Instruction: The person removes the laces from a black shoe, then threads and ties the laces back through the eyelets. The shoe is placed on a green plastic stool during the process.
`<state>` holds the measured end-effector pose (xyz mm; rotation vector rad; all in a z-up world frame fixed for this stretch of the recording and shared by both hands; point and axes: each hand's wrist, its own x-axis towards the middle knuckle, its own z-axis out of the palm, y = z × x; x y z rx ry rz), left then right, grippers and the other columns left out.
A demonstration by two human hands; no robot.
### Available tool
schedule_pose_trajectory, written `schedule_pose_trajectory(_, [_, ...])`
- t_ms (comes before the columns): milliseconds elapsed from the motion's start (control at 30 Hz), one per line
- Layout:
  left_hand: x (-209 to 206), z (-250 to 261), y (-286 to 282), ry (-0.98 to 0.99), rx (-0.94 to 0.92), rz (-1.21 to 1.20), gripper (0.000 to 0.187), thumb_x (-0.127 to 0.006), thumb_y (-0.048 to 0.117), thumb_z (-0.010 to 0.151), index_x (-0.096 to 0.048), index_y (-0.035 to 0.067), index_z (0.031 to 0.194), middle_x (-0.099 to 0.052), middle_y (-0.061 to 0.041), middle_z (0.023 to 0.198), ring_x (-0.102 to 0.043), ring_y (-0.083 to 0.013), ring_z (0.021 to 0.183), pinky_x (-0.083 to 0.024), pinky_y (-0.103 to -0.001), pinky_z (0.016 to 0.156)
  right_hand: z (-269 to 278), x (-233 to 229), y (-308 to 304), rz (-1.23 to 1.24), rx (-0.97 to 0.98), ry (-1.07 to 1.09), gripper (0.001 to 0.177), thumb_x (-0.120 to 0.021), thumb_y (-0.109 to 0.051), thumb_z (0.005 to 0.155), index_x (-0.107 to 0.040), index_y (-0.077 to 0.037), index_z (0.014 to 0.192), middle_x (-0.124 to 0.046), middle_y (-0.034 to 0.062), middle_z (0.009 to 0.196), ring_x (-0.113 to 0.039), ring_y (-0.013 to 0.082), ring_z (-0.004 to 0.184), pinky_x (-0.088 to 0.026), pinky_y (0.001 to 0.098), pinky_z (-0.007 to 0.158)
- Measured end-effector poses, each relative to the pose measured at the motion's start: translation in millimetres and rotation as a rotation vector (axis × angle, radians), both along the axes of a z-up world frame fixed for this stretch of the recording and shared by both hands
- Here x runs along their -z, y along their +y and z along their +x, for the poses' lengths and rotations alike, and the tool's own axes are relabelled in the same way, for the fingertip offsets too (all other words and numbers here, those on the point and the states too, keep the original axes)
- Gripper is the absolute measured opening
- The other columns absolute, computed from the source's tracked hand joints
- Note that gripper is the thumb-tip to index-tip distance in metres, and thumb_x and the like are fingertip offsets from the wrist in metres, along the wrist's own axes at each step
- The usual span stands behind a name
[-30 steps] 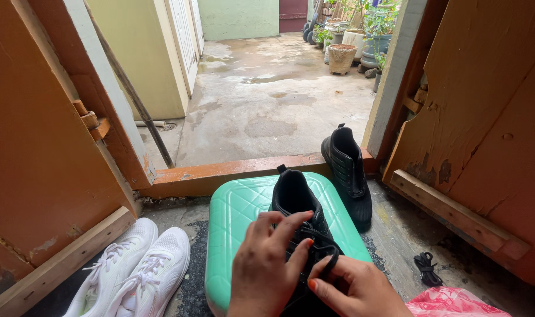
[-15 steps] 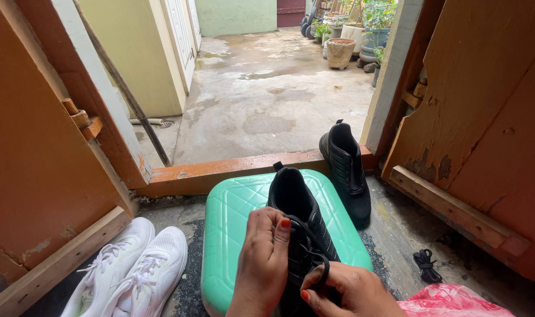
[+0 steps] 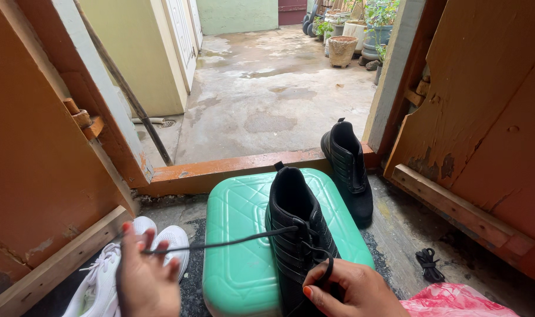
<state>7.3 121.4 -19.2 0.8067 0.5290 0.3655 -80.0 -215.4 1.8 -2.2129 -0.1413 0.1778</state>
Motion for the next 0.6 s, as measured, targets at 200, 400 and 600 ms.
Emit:
schedule_pose_trajectory(200, [34.3,12.9,20.8,0.330,-0.441,1.465,0.118,-0.082,0.067,0.081,-0.040,-0.019,0.151,-0.058,-0.032,0.118,-0.056,-0.0439,0.111,-0.050,-0.052,0.091,1.9,18.2,-9.3,0.359,-0.104,-0.100,0.032,-0.069,-0.036,0.096,-0.081,-0.007,0.095,-0.074,0.0001,0.081,-0.068,0.0079,0.074,-0.054,0.0267,0.064])
schedule_pose_trajectory(400, [-2.2,-6.9,-8.6,0.831,0.600,1.671,0.090,-0.059,0.088,0.074,-0.069,0.023,0.136,-0.065,-0.014,0.136,-0.059,-0.0336,0.135,-0.047,-0.048,0.111,2.0,34.9,-25.7,0.615,0.031,0.113,0.051,-0.051,-0.049,0.098,-0.064,-0.006,0.074,-0.049,0.0003,0.063,-0.044,0.0115,0.051,-0.034,0.0283,0.046])
schedule_pose_trajectory(600, [-72.7,-37.7,-34.7,0.613,0.640,1.592,0.049,-0.063,0.063,0.083,-0.077,0.030,0.116,-0.072,0.000,0.128,-0.067,-0.0211,0.127,-0.054,-0.040,0.106,-3.5,21.1,-27.5,0.505,-0.096,-0.022,0.054,-0.048,-0.054,0.101,-0.058,-0.011,0.070,-0.049,-0.0024,0.059,-0.054,0.0106,0.053,-0.042,0.0266,0.050])
